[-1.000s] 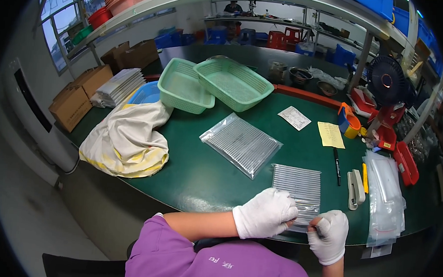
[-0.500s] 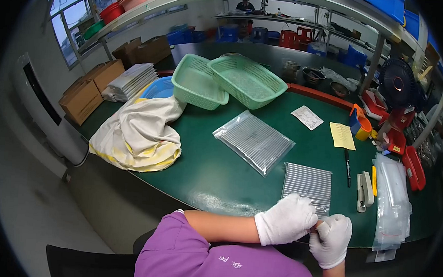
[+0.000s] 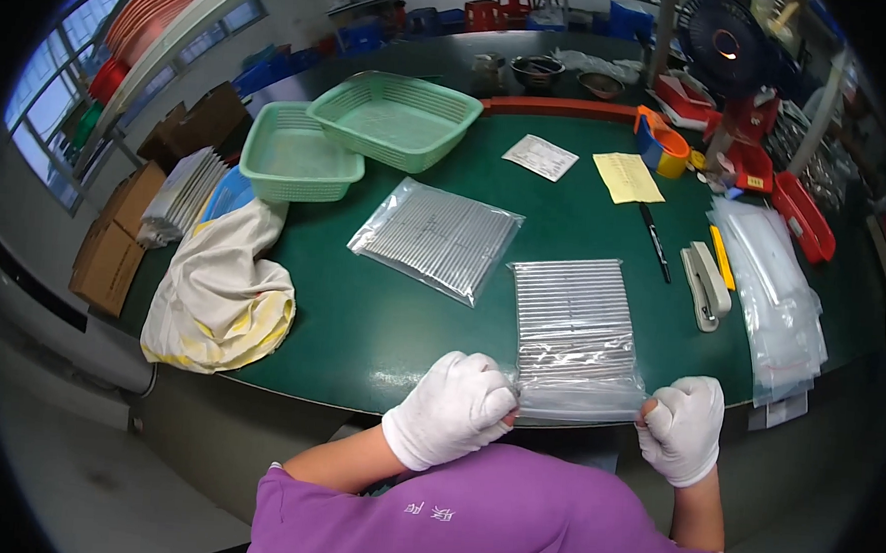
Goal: Packaging bundles of metal rods into plastic bags, labeling them with a marker, and placing them into a cardboard box.
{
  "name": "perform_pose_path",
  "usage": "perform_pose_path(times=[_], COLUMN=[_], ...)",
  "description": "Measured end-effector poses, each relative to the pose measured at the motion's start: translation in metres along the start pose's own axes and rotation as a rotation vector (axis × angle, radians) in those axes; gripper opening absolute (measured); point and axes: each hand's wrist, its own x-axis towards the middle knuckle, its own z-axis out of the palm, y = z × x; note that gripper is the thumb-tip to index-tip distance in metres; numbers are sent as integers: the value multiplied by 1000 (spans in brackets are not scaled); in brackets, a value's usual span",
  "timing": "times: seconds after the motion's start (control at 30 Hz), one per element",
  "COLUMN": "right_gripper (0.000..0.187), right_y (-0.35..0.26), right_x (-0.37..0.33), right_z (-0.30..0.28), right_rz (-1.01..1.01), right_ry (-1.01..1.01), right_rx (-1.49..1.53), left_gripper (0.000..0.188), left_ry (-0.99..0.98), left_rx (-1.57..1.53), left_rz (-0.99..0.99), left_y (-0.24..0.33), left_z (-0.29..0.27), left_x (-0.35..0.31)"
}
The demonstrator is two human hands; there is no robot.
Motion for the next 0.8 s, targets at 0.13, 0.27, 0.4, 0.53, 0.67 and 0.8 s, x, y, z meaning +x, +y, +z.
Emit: perform_pose_path(times=[0.13,0.27,0.4,0.53,0.67,0.8], right_gripper=[32,30,23,31,29,36], right_y=[11,24,9,18,15,10], right_x=[-11,-19,-8,-26,-37,-61], right_z=[-3,-2,17,30,17,6], right_rz=[10,51,144,74,6,182], right_ry=[-58,-103,129,71,136,236], right_rx=[-72,106,291,516,574,550], left_gripper=[30,51,57,42,27,40], left_ry=[-32,-24,-121,40,156,-39], left_rx=[38,-48,52,31,13,-132], left_rz=[35,-47,-74,124,286,196], left_y=[-2,-4,-2,-11,-6,-8], left_z=[-2,-8,21,39,33,29], left_x=[-1,0,6,12,-3,-19])
